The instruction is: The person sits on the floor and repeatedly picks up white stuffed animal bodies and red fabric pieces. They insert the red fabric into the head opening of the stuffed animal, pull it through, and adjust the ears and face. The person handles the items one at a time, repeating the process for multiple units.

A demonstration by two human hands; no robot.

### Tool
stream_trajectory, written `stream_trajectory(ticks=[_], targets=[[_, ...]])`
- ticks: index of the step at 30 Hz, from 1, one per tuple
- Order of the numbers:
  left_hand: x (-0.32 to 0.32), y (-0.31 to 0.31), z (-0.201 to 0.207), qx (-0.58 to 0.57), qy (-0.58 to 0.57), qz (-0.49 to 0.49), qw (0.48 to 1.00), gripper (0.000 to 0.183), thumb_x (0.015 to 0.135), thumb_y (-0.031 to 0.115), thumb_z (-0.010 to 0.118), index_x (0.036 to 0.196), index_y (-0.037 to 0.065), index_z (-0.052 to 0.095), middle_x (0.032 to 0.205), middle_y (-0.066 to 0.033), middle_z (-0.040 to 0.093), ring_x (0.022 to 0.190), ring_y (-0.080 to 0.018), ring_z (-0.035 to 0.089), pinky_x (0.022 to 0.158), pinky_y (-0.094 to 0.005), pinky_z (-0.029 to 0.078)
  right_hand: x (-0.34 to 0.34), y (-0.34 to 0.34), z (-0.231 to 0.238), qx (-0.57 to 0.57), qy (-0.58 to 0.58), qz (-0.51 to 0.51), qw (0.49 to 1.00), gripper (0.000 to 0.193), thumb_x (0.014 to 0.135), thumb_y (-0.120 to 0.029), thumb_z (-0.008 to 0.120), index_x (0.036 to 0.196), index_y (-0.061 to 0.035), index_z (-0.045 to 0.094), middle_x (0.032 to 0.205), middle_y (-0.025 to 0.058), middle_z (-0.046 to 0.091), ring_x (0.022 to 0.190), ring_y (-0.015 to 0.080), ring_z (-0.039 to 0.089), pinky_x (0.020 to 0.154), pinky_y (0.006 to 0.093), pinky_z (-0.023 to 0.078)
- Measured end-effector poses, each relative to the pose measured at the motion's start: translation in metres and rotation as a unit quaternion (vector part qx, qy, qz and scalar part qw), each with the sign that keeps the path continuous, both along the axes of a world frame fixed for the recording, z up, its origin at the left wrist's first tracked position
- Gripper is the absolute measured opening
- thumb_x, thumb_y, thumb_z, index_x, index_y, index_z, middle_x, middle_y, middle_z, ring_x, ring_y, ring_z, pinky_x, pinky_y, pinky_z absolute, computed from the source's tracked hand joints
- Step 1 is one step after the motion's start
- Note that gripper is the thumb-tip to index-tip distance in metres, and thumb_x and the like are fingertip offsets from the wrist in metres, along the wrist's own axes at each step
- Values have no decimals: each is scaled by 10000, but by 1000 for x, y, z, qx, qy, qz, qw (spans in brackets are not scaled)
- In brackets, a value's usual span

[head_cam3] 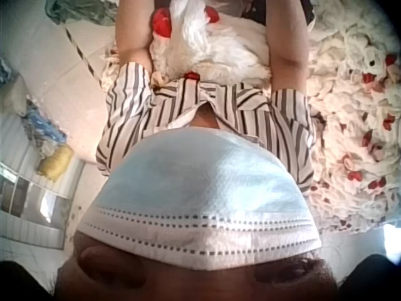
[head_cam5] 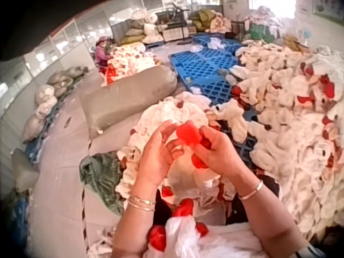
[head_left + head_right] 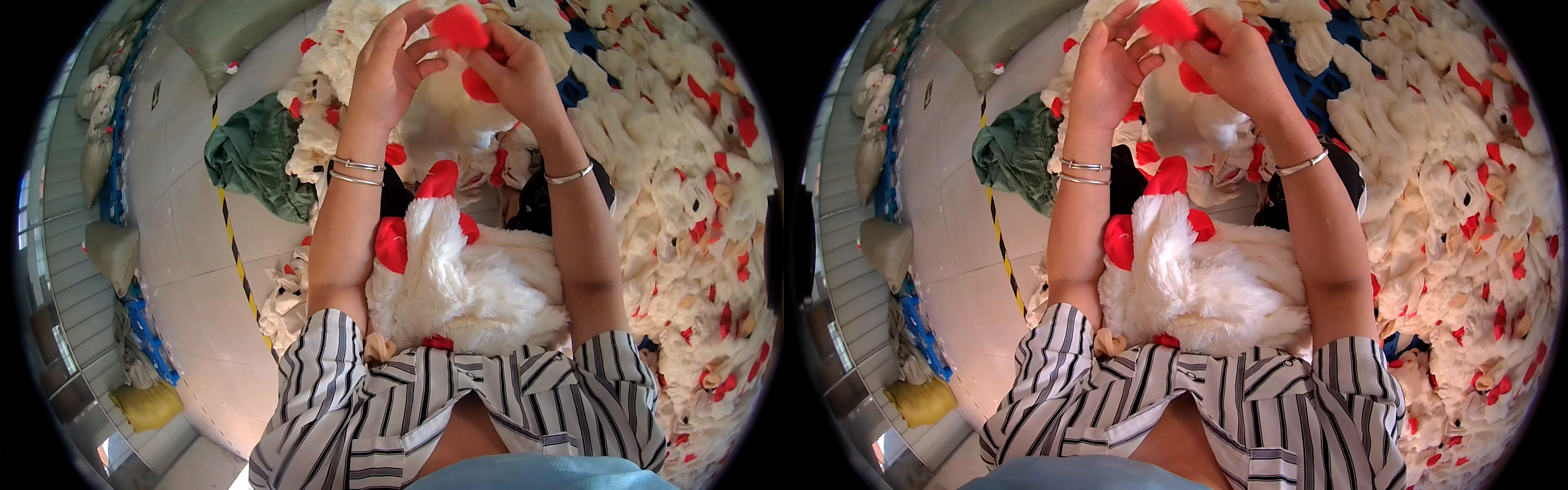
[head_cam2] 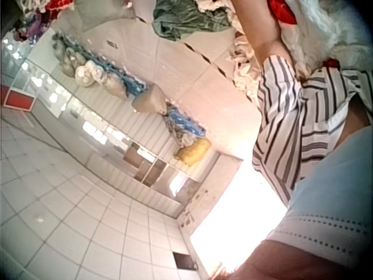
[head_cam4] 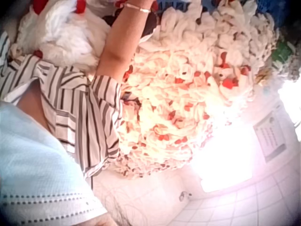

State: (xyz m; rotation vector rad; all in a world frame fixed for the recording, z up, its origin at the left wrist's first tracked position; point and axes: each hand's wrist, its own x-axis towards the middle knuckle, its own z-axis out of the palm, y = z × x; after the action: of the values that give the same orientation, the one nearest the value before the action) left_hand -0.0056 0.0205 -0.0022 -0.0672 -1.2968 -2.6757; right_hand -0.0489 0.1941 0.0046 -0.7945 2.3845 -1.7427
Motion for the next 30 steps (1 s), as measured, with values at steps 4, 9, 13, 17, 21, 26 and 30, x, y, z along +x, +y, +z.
stream_trajectory(ticks=[4,9,13,17,21,26,30], targets=[[4,0,1,-202,-9,16,979,323,943,237,594,1199,41,586,1076,-60,635,959,-137,590,787,-277,487,-1,-2,-4,-47,18,-6,999,233,902,-156,639,1095,-26,621,850,0,641,756,56,579,682,227,500],[2,-1,-9,-265,-11,16,964,180,897,183,677,1036,73,649,842,22,642,701,-35,552,607,-192,417,-1,-3,-5,-36,4,16,999,267,890,-133,641,1137,-34,619,872,-9,638,777,49,573,707,219,496],[1,-6,-6,-218,-16,42,975,160,892,183,686,1001,72,650,789,26,635,671,-38,548,588,-183,409,1,-8,-9,-87,16,15,996,286,874,-164,631,1127,-29,636,822,31,657,756,76,610,678,235,511],[3,-1,-2,-230,5,42,972,150,887,171,689,988,65,653,784,23,642,665,-36,552,587,-182,411,-1,-6,-12,-69,-15,14,997,319,872,-137,582,1170,-38,636,870,39,666,774,79,611,704,238,514],[4,-1,-7,-258,-4,54,965,152,888,153,684,1003,57,657,802,14,654,674,-39,567,591,-184,416,4,-9,-9,-94,-27,23,995,295,895,-136,578,1167,-34,625,903,12,652,806,63,588,741,227,492],[3,1,-7,-272,-6,82,959,158,886,134,685,1011,39,668,809,14,658,674,-44,570,576,-185,415,1,-17,-16,-90,14,-24,996,289,860,-167,633,1100,-7,644,857,74,692,760,89,627,696,251,524],[3,0,-8,-253,-5,121,960,159,886,121,683,1014,29,667,820,12,662,671,-45,573,577,-184,424,-1,-14,-17,-47,-27,-11,998,278,846,-188,674,1050,-1,656,810,62,683,724,81,622,670,244,521]])
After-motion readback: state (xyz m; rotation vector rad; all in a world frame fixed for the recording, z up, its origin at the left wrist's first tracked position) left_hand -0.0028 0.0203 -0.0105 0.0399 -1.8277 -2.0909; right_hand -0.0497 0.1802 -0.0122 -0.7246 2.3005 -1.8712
